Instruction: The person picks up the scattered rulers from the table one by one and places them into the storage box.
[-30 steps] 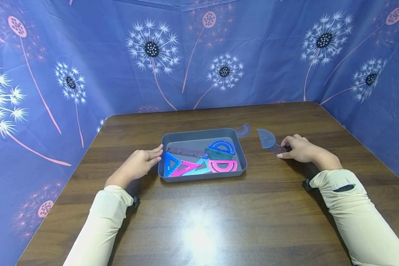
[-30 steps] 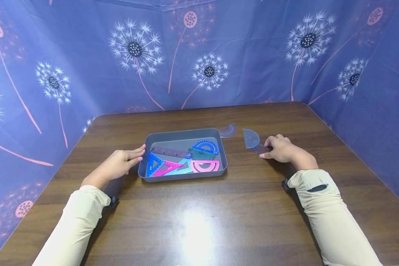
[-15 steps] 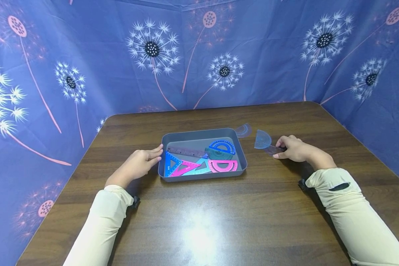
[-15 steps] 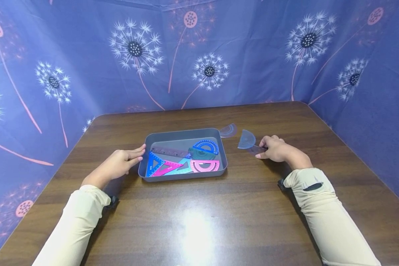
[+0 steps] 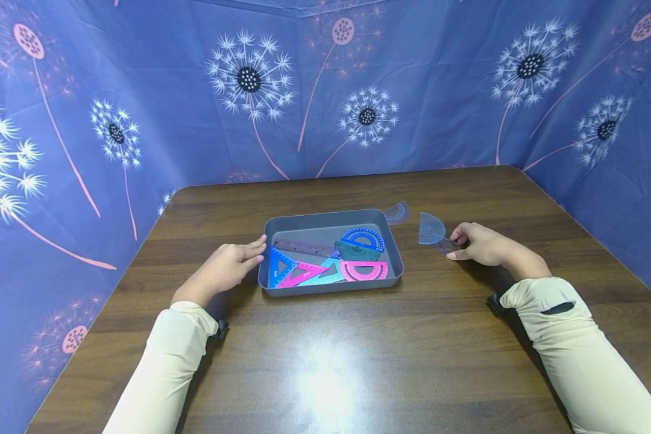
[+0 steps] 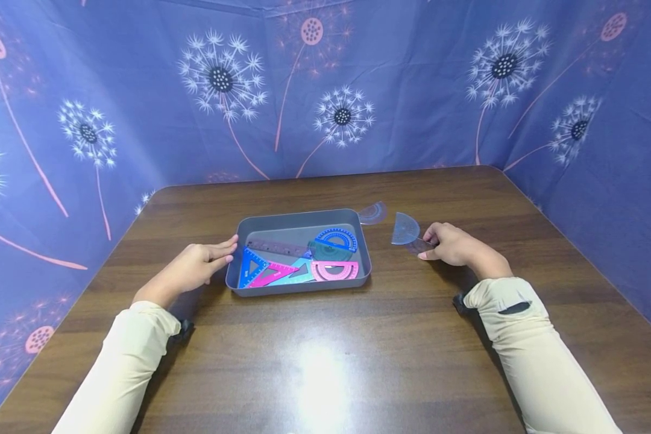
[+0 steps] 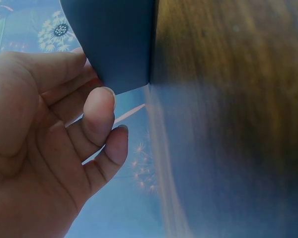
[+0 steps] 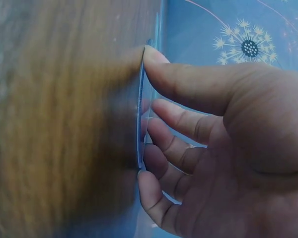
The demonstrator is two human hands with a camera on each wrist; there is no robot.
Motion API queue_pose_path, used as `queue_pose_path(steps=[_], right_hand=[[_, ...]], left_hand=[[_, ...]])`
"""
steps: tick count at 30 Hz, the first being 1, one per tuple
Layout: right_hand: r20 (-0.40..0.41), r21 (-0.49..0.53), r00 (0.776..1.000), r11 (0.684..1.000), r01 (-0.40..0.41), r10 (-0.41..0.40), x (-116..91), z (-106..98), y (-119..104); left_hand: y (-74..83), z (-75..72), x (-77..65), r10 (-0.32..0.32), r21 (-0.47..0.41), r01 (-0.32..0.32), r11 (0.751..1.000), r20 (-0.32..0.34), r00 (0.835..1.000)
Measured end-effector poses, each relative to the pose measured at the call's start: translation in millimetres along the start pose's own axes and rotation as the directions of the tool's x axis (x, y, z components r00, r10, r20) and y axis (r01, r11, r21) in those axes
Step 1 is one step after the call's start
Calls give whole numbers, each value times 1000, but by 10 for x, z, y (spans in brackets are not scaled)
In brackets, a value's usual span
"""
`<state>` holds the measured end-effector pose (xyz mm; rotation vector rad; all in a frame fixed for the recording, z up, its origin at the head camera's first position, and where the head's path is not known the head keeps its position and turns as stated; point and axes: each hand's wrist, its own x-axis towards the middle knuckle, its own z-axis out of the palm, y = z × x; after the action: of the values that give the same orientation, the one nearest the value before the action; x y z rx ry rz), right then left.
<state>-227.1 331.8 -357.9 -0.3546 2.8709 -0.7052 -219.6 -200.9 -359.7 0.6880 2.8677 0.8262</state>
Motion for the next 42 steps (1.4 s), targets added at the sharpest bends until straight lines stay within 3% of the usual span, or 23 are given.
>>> queue_pose_path(steps=[10, 16, 22, 30, 39, 42], right_hand=[[40, -6, 999, 1000, -2, 2, -25, 4, 51], [24, -11, 999, 1000, 28, -28, -42, 16, 61], [21, 29, 999, 999, 45, -45, -63, 9, 53], [96, 101, 994, 994, 41, -50, -176, -73, 118], [67, 1, 997, 1000, 25, -25, -210, -67, 95], [54, 15, 998, 999, 43, -43, -189, -43, 65]], left_hand=[[-1, 13, -1, -9, -7, 9, 1000, 11, 1000], [1, 15, 0, -15, -10, 16, 1000, 16, 1000], [10, 14, 2, -15, -13, 15, 1000, 13, 1000], [15, 12, 7, -7, -6, 7, 1000, 13, 1000], [11, 4, 5, -11, -14, 11, 1000, 22, 1000], [0, 1, 4, -10, -11, 11, 1000, 19, 1000]])
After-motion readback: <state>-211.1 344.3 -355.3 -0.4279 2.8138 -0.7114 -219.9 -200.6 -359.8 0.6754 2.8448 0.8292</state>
